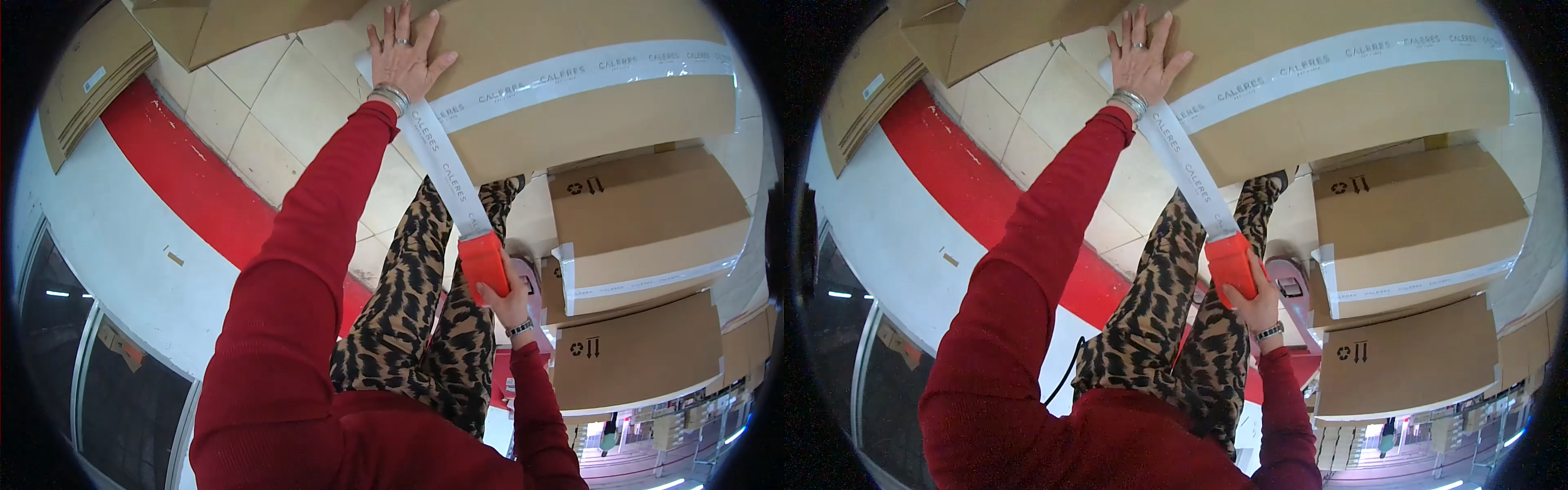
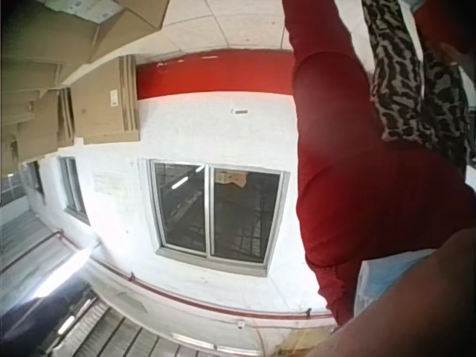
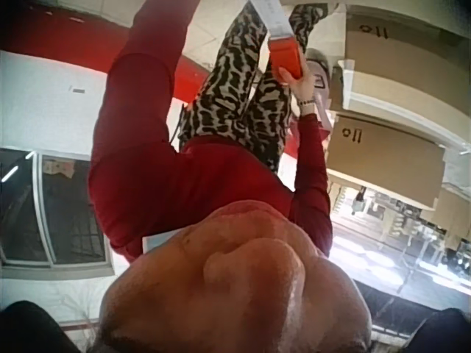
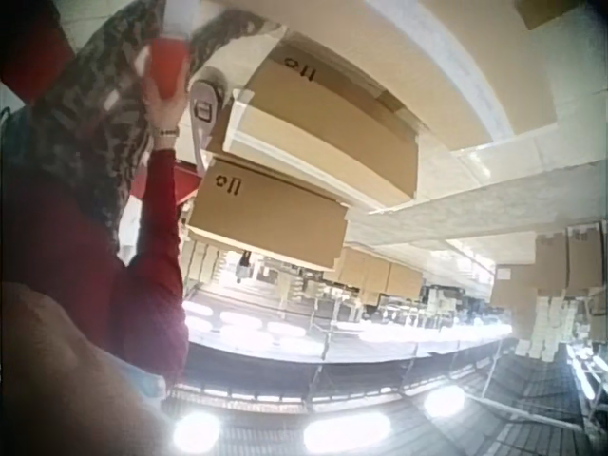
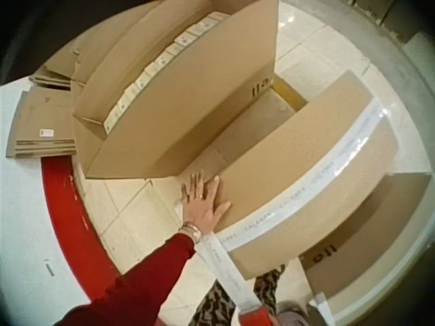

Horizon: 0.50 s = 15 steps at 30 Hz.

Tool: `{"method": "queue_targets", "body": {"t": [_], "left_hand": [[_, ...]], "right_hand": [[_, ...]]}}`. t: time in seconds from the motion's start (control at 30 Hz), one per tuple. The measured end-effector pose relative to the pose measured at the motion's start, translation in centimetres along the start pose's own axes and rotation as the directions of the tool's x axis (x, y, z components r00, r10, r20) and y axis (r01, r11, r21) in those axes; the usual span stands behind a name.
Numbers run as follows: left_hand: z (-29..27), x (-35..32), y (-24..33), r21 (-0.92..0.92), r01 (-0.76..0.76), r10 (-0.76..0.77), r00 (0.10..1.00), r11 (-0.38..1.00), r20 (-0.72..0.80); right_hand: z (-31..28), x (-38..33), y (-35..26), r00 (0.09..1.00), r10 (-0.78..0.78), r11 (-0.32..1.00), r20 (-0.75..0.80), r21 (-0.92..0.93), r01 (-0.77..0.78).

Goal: The person repeatedly closes and seals cardboard boxes filled with smaller product boxes using a handheld tape dispenser. They apply tape across the top seams and sides of each box, then move to the next box in a warehouse setting.

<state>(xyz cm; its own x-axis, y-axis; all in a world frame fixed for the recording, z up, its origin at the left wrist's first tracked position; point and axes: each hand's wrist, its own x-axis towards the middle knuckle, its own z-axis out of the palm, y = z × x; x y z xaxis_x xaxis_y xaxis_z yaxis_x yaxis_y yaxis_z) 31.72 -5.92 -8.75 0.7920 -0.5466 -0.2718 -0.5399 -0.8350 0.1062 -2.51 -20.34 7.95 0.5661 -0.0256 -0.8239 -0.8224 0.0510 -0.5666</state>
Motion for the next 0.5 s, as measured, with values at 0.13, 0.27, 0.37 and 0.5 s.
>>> {"method": "queue_targets", "body": {"t": [0.13,0.27,0.37,0.5], "left_hand": [[-1.0,0.2,-0.6,0.012,0.017,-0.017,0.999,1.0,0.051],[-0.4,-0.3,-1.6,0.006,0.004,-0.004,1.0,1.0,0.012],[-0.5,-0.5,-2.2,0.008,0.004,-0.004,1.0,1.0,-0.005],[-0.6,-1.8,-1.6,-0.148,0.066,-0.088,0.986,0.987,-0.143]], "right_hand": [[2.1,2.9,2.4,0.979,0.202,0.978,0.038,0.044,-0.203],[3.0,6.1,4.2,0.988,0.151,0.989,0.029,-0.006,-0.151],[4.3,8.2,5.3,0.983,0.178,0.984,0.034,0.017,-0.178],[5.5,10.1,4.9,0.983,0.184,0.981,0.022,0.059,-0.185]]}}
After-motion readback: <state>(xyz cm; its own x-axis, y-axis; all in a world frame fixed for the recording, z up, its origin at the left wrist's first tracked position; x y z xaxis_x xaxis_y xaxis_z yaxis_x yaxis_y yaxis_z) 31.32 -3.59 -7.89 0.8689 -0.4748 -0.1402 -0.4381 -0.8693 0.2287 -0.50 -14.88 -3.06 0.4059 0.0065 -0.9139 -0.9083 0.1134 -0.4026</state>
